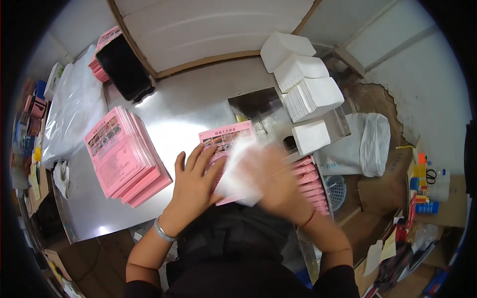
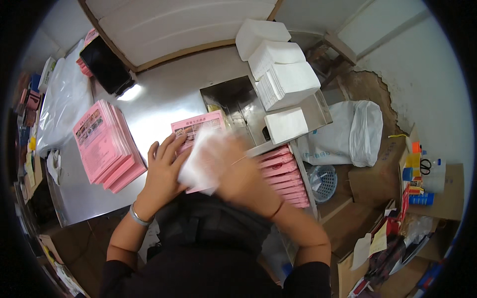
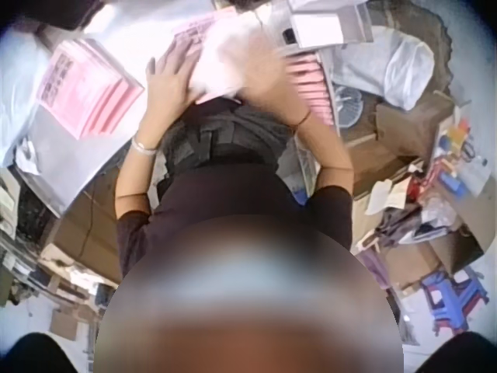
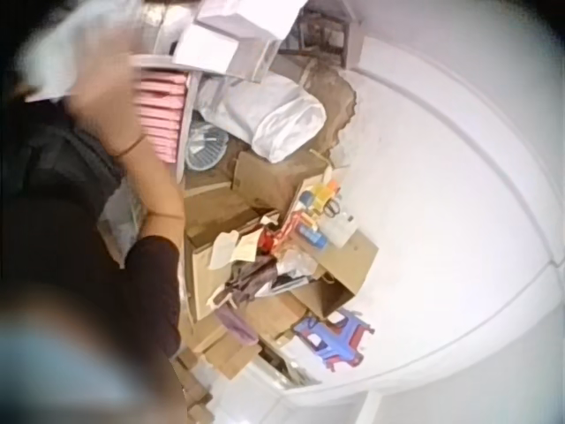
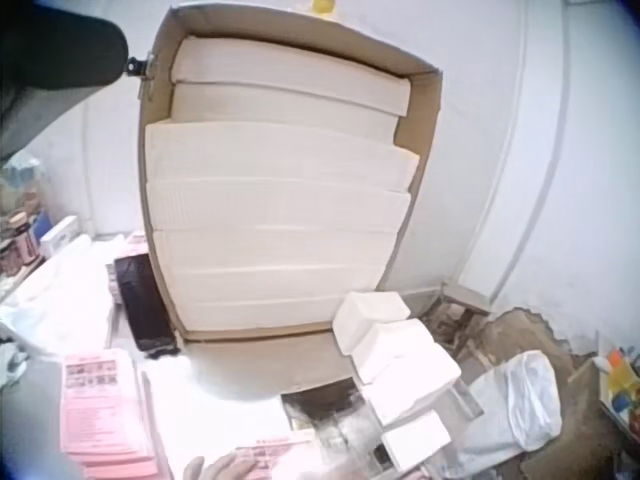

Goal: Sorting and pairing pink instructional pamphlets with white pads for packaging.

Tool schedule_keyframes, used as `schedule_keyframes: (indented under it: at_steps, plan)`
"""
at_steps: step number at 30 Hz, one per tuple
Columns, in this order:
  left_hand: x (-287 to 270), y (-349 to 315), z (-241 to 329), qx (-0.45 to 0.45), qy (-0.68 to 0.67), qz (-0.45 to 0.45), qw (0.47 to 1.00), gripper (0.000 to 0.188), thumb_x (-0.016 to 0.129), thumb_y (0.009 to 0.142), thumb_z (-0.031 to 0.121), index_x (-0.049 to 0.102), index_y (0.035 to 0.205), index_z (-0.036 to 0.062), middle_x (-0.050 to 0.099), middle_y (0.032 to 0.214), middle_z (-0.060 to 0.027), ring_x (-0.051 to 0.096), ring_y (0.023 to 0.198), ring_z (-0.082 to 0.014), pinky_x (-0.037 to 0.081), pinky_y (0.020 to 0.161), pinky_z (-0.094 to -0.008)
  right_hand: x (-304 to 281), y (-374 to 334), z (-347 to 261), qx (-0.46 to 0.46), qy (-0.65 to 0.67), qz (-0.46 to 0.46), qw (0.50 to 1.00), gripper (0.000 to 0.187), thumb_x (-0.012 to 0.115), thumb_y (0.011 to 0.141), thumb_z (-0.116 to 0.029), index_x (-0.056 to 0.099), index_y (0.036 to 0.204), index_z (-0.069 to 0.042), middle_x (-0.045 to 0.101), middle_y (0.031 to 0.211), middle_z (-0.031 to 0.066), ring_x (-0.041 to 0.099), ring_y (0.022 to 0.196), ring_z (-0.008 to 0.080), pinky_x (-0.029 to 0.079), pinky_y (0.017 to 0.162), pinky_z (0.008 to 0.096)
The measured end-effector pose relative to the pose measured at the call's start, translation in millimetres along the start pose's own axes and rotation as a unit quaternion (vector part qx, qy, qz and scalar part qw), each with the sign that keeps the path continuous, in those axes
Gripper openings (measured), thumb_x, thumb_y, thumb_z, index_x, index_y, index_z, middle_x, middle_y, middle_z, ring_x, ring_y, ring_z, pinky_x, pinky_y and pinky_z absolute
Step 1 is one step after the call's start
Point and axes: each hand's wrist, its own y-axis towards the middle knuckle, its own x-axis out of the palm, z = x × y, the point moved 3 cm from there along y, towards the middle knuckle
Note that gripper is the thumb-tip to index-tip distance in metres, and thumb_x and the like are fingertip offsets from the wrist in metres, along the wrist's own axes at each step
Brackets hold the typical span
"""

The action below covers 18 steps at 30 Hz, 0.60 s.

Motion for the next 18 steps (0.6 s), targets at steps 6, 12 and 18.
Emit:
schedule_keyframes:
  at_steps: [6, 12, 18]
  plan:
    - [13.3, 2.7, -1.0, -0.065, -0.073, 0.039, 0.994, 0.044, 0.079, 0.066, 0.018, 0.055, 0.100, 0.0070, 0.045, 0.136, -0.0186, 0.040, 0.129, -0.0409, 0.030, 0.105, -0.0568, 42.8, 21.9, -7.2, 0.048, -0.025, -0.003, 0.999, 0.029, 0.061, 0.080, -0.011, 0.069, 0.107, -0.006, 0.065, 0.112, 0.0125, 0.062, 0.106, 0.0319, 0.036, 0.106, 0.0583]
    - [-1.6, 6.5, 18.4, -0.035, 0.046, 0.081, 0.995, 0.046, 0.075, 0.071, 0.014, 0.060, 0.114, 0.0114, 0.042, 0.139, -0.0186, 0.036, 0.134, -0.0431, 0.027, 0.106, -0.0635, -16.4, 20.0, 64.4, 0.148, 0.075, 0.215, 0.962, 0.019, 0.056, 0.086, 0.003, 0.068, 0.101, 0.002, 0.070, 0.090, 0.0169, 0.067, 0.081, 0.0326, 0.053, 0.073, 0.0410]
    - [11.1, 30.7, 4.1, -0.053, 0.031, -0.072, 0.996, 0.048, 0.076, 0.076, 0.030, 0.061, 0.120, 0.0178, 0.042, 0.141, -0.0195, 0.038, 0.132, -0.0400, 0.029, 0.105, -0.0596, -38.1, 27.0, 134.6, 0.234, -0.247, 0.137, 0.930, 0.027, 0.065, 0.085, -0.012, 0.069, 0.107, 0.003, 0.058, 0.101, 0.0153, 0.055, 0.095, 0.0331, 0.046, 0.083, 0.0417]
